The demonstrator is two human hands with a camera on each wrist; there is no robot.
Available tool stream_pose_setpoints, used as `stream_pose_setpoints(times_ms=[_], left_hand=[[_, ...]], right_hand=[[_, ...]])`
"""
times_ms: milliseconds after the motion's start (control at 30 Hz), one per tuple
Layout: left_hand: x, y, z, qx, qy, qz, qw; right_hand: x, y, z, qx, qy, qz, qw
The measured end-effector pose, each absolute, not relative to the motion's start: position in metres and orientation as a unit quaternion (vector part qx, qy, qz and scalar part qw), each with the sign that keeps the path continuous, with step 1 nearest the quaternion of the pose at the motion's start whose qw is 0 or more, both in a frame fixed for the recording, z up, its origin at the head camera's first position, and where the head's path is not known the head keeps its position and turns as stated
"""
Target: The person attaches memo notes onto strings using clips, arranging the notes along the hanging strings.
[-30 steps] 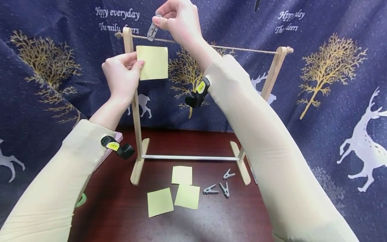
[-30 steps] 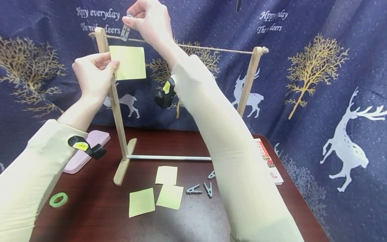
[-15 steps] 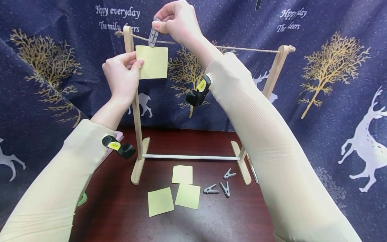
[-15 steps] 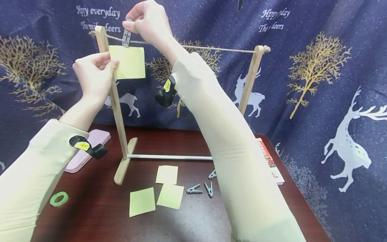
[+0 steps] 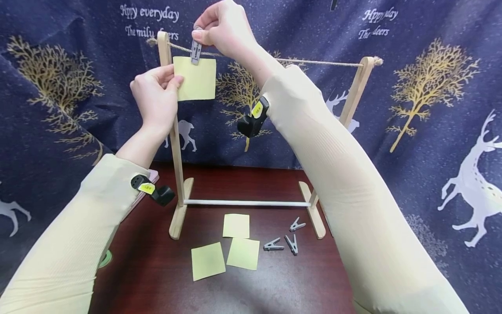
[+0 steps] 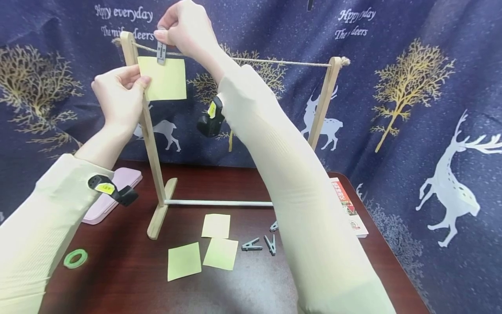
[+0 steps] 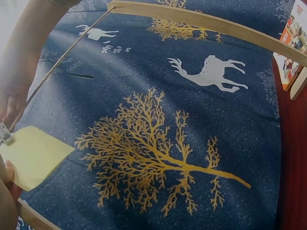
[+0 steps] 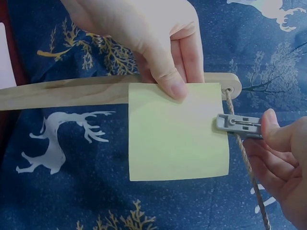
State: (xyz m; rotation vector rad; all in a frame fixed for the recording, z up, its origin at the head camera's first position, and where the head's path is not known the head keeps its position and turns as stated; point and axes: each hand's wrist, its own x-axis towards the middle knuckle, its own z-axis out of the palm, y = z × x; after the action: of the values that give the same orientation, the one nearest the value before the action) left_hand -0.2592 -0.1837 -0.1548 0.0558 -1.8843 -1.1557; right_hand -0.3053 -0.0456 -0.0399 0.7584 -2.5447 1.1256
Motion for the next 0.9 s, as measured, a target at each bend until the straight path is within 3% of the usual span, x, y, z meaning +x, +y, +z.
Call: stream_pose_setpoints(times_ms=[533, 900], left_hand=[[-0.2591, -0.1804, -0.1545, 0.021, -0.767, -0.457, 0.450], [-0.2614, -0.1819, -0.1576, 0.004, -0.727, -0.525, 0.441]], right_hand=[[-0.3045, -0.0444, -0.0437, 0.299, -0.880, 0.353, 0.108], [-0.3032, -0.0482, -0.0465, 0.285, -0.890, 0.326, 0.141]])
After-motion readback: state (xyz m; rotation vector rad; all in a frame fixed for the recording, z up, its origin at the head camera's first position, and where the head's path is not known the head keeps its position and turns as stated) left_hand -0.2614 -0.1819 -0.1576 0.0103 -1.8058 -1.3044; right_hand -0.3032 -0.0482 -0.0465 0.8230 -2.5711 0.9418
